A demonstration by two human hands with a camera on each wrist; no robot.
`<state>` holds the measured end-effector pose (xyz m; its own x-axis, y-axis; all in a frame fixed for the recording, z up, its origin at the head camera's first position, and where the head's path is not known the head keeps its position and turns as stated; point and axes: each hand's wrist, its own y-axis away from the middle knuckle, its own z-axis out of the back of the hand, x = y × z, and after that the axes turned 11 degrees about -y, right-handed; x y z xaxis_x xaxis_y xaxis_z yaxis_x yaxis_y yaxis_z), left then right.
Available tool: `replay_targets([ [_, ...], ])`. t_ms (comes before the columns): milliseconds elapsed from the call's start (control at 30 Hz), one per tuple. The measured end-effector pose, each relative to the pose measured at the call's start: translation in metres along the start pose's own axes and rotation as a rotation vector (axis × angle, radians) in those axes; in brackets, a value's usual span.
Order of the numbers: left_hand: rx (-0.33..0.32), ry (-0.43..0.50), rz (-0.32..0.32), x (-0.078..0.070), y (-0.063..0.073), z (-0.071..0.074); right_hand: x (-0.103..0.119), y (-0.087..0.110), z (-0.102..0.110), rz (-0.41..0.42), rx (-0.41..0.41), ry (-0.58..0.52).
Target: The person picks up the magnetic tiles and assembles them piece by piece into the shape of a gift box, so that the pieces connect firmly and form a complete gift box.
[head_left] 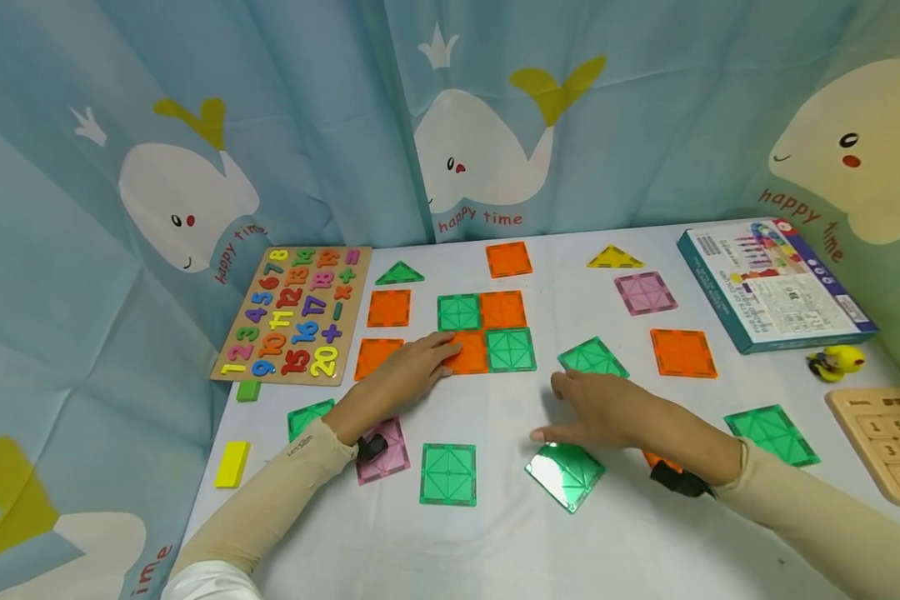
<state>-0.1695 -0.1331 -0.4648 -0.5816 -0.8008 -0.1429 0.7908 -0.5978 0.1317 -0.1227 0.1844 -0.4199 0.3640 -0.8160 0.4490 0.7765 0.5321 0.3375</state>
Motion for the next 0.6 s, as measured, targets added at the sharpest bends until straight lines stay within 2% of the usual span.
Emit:
replay_targets([
  [100,0.001,0.008,0.003,0.0,0.0,0.0,0.01,0.027,-0.014,-0.025,-0.002,0.11],
  [167,0.003,0.012,0.006,-0.001,0.0,0.0,0.015,0.041,-0.025,-0.027,-0.034,0.166],
  [300,0.003,0.006,0.002,-0.001,-0.001,0.001,0.019,0.059,-0.046,-0.028,-0.064,0.236],
  [433,-0.004,0.009,-0.003,0.0,-0.001,0.001,0.015,0.063,-0.06,-0.001,-0.107,0.231],
  [600,-0.002,0.007,-0.004,0.0,-0.001,0.001,0.005,0.057,-0.064,0.049,-0.198,0.128],
])
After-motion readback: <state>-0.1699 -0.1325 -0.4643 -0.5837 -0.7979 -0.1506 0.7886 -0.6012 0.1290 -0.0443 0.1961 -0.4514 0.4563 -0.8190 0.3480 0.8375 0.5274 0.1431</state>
